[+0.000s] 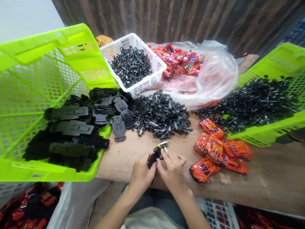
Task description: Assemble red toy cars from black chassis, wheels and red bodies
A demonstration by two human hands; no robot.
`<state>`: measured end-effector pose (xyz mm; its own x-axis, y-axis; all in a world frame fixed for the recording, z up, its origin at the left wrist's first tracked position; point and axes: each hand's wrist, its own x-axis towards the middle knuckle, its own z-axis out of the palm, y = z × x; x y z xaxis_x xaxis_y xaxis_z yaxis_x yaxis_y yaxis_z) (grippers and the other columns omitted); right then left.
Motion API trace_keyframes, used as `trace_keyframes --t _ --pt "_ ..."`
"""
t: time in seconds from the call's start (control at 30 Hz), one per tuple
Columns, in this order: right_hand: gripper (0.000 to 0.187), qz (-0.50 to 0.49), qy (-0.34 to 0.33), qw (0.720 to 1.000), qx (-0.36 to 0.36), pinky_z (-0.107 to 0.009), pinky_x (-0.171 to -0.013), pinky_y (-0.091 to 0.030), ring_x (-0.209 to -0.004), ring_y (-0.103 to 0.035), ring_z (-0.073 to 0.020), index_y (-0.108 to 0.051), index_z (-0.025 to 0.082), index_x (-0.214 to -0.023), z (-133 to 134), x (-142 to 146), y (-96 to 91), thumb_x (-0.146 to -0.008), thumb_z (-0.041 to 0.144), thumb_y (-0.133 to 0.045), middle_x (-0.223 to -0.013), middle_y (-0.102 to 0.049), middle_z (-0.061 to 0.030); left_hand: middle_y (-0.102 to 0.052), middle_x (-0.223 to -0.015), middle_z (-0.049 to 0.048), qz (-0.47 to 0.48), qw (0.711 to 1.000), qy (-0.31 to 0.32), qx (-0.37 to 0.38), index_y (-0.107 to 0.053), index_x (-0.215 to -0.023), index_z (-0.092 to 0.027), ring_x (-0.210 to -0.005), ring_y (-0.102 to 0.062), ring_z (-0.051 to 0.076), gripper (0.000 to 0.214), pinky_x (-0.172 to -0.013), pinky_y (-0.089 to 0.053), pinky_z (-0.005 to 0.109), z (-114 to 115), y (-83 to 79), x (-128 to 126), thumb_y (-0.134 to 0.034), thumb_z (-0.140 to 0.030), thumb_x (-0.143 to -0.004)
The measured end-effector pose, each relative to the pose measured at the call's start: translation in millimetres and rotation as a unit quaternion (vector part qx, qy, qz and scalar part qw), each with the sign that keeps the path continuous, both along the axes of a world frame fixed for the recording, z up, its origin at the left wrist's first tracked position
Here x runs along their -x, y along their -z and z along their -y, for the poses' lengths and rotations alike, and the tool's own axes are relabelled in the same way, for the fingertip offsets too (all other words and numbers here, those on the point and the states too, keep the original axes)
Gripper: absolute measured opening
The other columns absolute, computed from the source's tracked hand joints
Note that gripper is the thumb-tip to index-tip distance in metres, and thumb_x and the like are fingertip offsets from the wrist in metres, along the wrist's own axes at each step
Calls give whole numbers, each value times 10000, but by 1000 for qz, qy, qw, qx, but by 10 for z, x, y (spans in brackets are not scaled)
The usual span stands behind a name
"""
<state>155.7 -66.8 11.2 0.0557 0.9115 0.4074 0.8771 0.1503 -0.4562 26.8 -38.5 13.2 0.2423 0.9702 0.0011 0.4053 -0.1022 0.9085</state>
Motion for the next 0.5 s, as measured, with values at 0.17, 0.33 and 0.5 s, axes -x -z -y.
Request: trace_keyframes --t 0.17,0.33,0.5 --pt "318 -12 30 999 3 -412 -889 -265 -975 -577 -223 -558 150 -1193 9 73 79 -897 155 -442 -1022 -664 -104 -697 -864 52 1 1000 3 -9 -627 -940 -219 -738 -633 198 178 -668 -437 273 3 21 -19 -567 -198 -774" --pt "422 -143 34 989 0 -433 -908 -363 -1044 -555 -240 -539 205 -1264 -70 47 60 -867 127 -419 -1106 -601 -116 -689 -866 58 109 992 3 63 -627 -913 -168 -725 -636 183 175 -646 -467 258 -35 -63 -7 -618 -233 -751" --pt "511 -282 -89 949 111 -360 -965 -422 -1134 -529 -210 -520 257 -1287 -145 -164 -104 -789 140 -501 -1203 -582 -62 -685 -798 39 218 966 28 138 -628 -832 -139 -743 -639 177 220 -669 -489 247 -70 -171 37 -721 -250 -666"
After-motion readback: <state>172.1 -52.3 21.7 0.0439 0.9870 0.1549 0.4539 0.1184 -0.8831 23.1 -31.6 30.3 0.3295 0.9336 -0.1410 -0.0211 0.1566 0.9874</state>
